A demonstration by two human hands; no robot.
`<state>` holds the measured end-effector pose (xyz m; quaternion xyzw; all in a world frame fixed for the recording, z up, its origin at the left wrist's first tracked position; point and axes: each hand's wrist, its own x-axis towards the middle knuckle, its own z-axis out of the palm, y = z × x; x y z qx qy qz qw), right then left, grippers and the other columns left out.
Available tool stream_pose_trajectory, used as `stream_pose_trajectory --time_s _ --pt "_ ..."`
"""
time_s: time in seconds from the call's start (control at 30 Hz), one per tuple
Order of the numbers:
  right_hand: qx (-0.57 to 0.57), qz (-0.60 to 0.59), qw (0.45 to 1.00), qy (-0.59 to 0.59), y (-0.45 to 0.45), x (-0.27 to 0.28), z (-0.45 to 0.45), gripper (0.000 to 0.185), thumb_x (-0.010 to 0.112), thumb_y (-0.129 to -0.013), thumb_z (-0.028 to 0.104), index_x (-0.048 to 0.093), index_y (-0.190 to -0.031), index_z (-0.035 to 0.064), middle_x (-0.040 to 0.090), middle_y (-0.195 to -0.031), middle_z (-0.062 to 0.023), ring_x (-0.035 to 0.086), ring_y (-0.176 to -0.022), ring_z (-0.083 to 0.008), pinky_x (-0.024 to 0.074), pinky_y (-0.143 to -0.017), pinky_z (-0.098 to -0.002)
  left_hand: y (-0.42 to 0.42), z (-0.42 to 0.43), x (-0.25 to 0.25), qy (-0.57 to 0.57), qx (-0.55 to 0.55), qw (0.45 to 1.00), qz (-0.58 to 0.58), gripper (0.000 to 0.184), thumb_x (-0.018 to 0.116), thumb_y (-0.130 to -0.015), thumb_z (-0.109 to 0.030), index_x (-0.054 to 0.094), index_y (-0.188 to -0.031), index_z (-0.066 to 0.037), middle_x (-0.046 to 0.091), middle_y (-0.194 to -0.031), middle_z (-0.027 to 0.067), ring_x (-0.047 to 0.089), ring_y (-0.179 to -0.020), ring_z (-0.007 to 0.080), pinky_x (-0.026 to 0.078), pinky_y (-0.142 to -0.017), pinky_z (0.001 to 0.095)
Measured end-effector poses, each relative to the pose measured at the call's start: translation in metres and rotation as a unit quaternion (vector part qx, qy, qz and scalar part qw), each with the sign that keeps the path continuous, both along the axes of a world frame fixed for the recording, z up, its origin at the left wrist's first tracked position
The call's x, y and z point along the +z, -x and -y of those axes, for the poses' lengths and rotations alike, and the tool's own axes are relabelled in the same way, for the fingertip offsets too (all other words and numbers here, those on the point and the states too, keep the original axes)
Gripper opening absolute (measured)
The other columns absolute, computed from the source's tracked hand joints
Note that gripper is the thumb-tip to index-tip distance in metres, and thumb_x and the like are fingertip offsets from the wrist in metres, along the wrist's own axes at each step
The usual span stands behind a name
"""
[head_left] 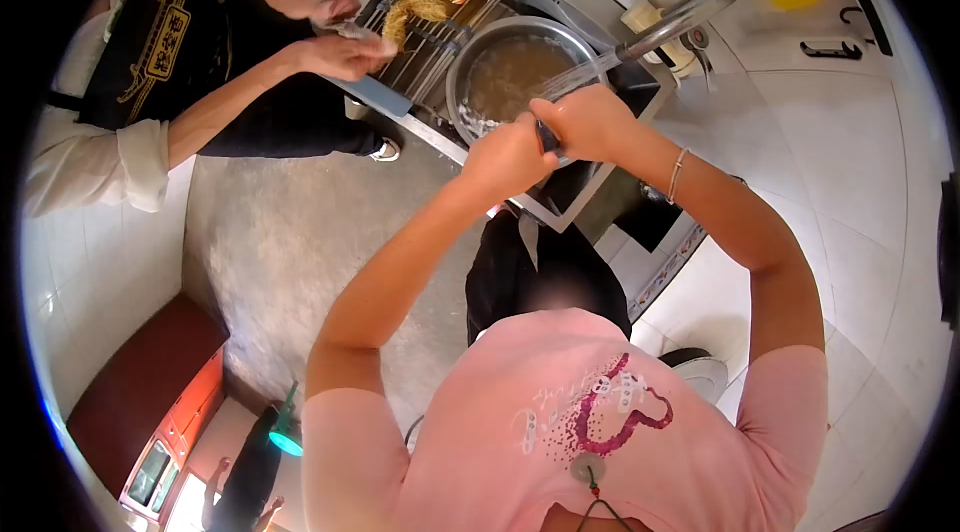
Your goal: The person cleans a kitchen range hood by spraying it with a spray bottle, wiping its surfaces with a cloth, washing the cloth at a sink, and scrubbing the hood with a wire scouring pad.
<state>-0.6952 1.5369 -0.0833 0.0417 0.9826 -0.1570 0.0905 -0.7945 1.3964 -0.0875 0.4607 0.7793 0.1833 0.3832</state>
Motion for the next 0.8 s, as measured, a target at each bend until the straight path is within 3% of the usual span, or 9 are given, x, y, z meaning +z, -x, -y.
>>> stream_pose_trajectory --time_s 0.23,0.27,0.37,0.43,0.5,0.57,0.63,0.77,0.8 --pt "-0.037 0.197 0.972 0.124 -0.021 -0.053 -0.013 0.023 0.071 -0.069 0.028 0.068 -0.080 0.0078 0.068 -0.079 -0.0170 0.065 -0.082 -0.0392 0.0520 -0.071 -0.0468 -0.045 -0.005 -0.052 -0.053 -0.031 0.989 -0.135 0.034 0.068 -0.079 -0.026 0.052 -0.096 -0.002 0.068 -0.076 0.0172 0.067 -0.071 0.0363 0.054 -0.065 0.0454" --pt "-0.016 0.263 0.953 0.147 -0.022 -0.066 -0.017 0.030 0.071 -0.069 0.026 0.067 -0.090 0.0053 0.068 -0.087 -0.0199 0.064 -0.089 -0.0401 0.0516 -0.072 -0.0466 -0.050 -0.004 -0.058 -0.051 -0.035 0.989 -0.135 0.036 0.069 -0.078 -0.028 0.051 -0.097 -0.004 0.068 -0.077 0.0165 0.068 -0.071 0.0357 0.053 -0.064 0.0453" --pt "-0.070 0.079 0.961 0.254 -0.060 -0.080 -0.016 0.041 0.074 -0.066 0.023 0.062 -0.101 0.0024 0.067 -0.095 -0.0207 0.063 -0.093 -0.0394 0.0517 -0.070 -0.0457 -0.067 -0.001 -0.066 -0.059 -0.046 0.987 -0.144 0.039 0.071 -0.077 -0.029 0.049 -0.100 -0.007 0.069 -0.082 0.0150 0.068 -0.076 0.0342 0.053 -0.063 0.0434" --pt "-0.090 0.078 0.939 0.323 -0.086 -0.061 -0.033 0.044 0.074 -0.071 0.023 0.057 -0.105 0.0006 0.066 -0.099 -0.0193 0.064 -0.093 -0.0360 0.0515 -0.072 -0.0433 -0.081 0.003 -0.050 -0.085 0.000 0.985 -0.147 0.040 0.070 -0.078 -0.029 0.047 -0.103 -0.009 0.068 -0.086 0.0143 0.067 -0.081 0.0339 0.052 -0.063 0.0438" --pt "-0.351 0.088 0.758 0.543 -0.122 -0.051 -0.058 0.038 0.072 -0.078 0.027 0.058 -0.104 0.0019 0.066 -0.097 -0.0169 0.064 -0.090 -0.0330 0.0495 -0.077 -0.0407 -0.093 0.008 -0.029 -0.037 0.030 0.990 -0.133 0.043 0.071 -0.078 -0.030 0.045 -0.105 -0.009 0.067 -0.093 0.0149 0.066 -0.085 0.0358 0.051 -0.067 0.0464" --pt "-0.457 0.013 0.755 0.469 -0.156 -0.049 -0.097 0.037 0.064 -0.086 0.035 0.058 -0.103 0.0028 0.066 -0.097 -0.0143 0.064 -0.088 -0.0275 0.0505 -0.075 -0.0379 -0.096 0.023 -0.013 0.044 0.140 0.986 -0.082 0.047 0.071 -0.077 -0.031 0.045 -0.109 -0.009 0.067 -0.094 0.0153 0.066 -0.085 0.0388 0.050 -0.071 0.0492" --pt "-0.515 -0.162 0.831 0.133 -0.178 -0.062 -0.135 0.040 0.058 -0.089 0.043 0.059 -0.103 0.0047 0.065 -0.092 -0.0109 0.063 -0.082 -0.0221 0.0521 -0.065 -0.0347 -0.098 0.040 -0.015 0.043 0.185 0.977 -0.097 0.050 0.072 -0.076 -0.032 0.045 -0.111 -0.010 0.067 -0.093 0.0150 0.065 -0.085 0.0400 0.050 -0.072 0.0499" --pt "-0.546 -0.228 0.793 0.145 -0.172 -0.072 -0.188 0.046 0.052 -0.092 0.048 0.059 -0.101 0.0036 0.063 -0.087 -0.0088 0.062 -0.075 -0.0182 0.0507 -0.055 -0.0325 -0.095 0.076 -0.032 0.016 0.278 0.952 -0.129 0.057 0.075 -0.074 -0.033 0.045 -0.116 -0.010 0.067 -0.093 0.0151 0.065 -0.086 0.0405 0.049 -0.074 0.0495" --pt "-0.552 -0.180 0.782 0.226 -0.163 -0.062 -0.189 0.046 0.051 -0.093 0.048 0.059 -0.099 0.0033 0.062 -0.082 -0.0080 0.060 -0.069 -0.0174 0.0486 -0.052 -0.0318 -0.095 0.084 -0.029 0.017 0.282 0.950 -0.132 0.057 0.075 -0.074 -0.033 0.045 -0.116 -0.010 0.067 -0.093 0.0151 0.065 -0.086 0.0405 0.049 -0.074 0.0495"
